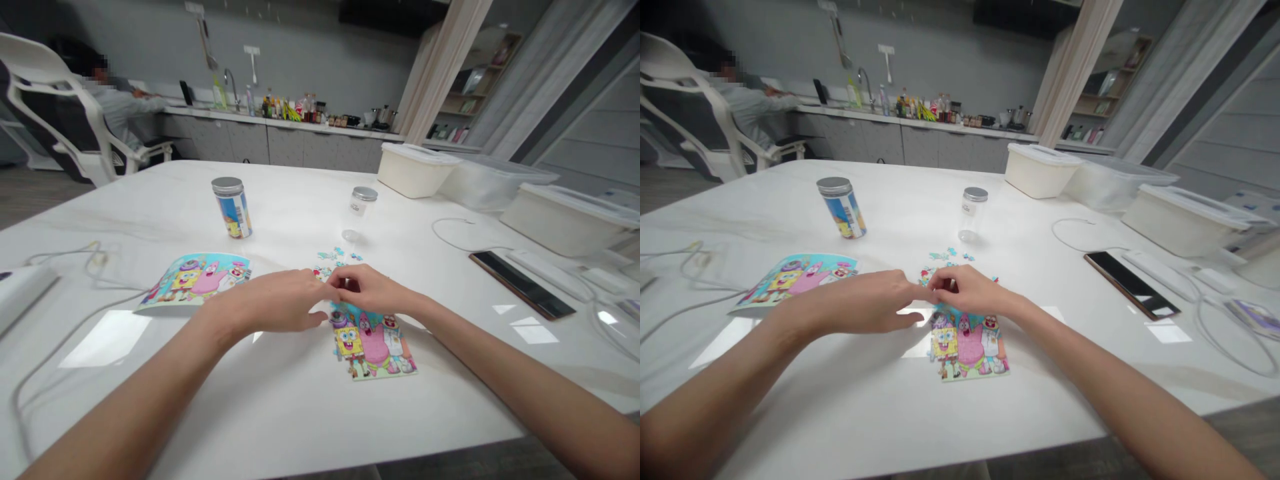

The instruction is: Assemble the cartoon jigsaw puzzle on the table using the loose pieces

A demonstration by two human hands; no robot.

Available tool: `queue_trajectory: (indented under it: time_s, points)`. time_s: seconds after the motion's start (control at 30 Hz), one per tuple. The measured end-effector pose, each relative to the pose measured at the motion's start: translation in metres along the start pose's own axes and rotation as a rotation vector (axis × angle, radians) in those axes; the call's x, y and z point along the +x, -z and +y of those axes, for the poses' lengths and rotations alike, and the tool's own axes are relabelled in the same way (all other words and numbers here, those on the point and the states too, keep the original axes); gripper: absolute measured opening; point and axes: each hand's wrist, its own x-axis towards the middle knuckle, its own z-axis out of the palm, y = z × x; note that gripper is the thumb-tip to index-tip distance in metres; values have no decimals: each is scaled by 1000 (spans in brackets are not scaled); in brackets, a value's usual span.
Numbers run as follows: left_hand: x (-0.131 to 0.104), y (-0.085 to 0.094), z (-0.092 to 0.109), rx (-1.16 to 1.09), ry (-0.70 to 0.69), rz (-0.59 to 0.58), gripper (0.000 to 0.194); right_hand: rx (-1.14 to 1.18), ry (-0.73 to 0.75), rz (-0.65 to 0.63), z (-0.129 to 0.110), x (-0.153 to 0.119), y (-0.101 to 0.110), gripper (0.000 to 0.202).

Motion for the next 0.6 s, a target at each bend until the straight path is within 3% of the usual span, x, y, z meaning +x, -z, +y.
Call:
queue_trajectory:
  time_s: [0.13, 0.23, 0.43, 0.6]
  points:
    - [3, -5, -3, 248, 120, 62, 20, 46, 1, 294, 3, 5, 3, 17]
    - [6, -12, -10, 299, 161, 68, 23, 69, -60, 453, 10, 9, 8, 19]
    - [13, -25, -23, 300, 290, 106, 23, -283, -140, 624, 26, 9, 18, 18]
    - [11, -23, -33, 274, 346, 141, 25, -380, -221, 680, 34, 9, 27, 30]
